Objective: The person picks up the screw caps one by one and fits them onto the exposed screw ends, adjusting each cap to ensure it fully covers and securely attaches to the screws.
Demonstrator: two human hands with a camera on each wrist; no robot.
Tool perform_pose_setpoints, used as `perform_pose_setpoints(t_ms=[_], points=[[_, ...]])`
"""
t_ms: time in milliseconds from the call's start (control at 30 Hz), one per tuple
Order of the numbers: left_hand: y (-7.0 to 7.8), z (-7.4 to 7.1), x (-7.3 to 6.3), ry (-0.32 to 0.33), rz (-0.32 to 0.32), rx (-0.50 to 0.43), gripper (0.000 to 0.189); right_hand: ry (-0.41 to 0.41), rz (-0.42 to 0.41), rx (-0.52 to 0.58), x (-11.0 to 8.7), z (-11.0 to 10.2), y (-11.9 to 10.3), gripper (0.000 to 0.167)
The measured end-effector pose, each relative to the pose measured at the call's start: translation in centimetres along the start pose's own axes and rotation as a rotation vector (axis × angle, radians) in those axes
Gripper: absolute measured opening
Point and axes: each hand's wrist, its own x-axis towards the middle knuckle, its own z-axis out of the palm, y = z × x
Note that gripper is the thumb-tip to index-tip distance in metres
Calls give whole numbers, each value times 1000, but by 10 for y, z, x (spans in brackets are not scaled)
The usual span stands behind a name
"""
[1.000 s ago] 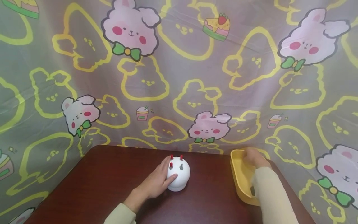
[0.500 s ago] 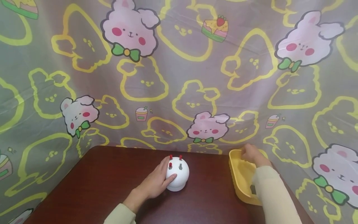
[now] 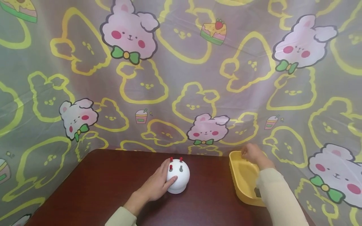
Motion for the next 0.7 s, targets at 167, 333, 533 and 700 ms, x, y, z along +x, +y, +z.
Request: perform_pose_setpoints(t_ms=[167,333,533,700], points=[[-1,1,0,-3,-2,6,86,25,-37,-21,-2,1,-1,3],[-1,2,1,-2,-4,5,86,61,-75,-43,-2,4,0,6],[-1,2,1,-12,-6,-4,86,89,-113,-74,-1,5,0,6],[0,0,1,-30,-18,-12,88,114,-144,-89,2,1,-7,4]])
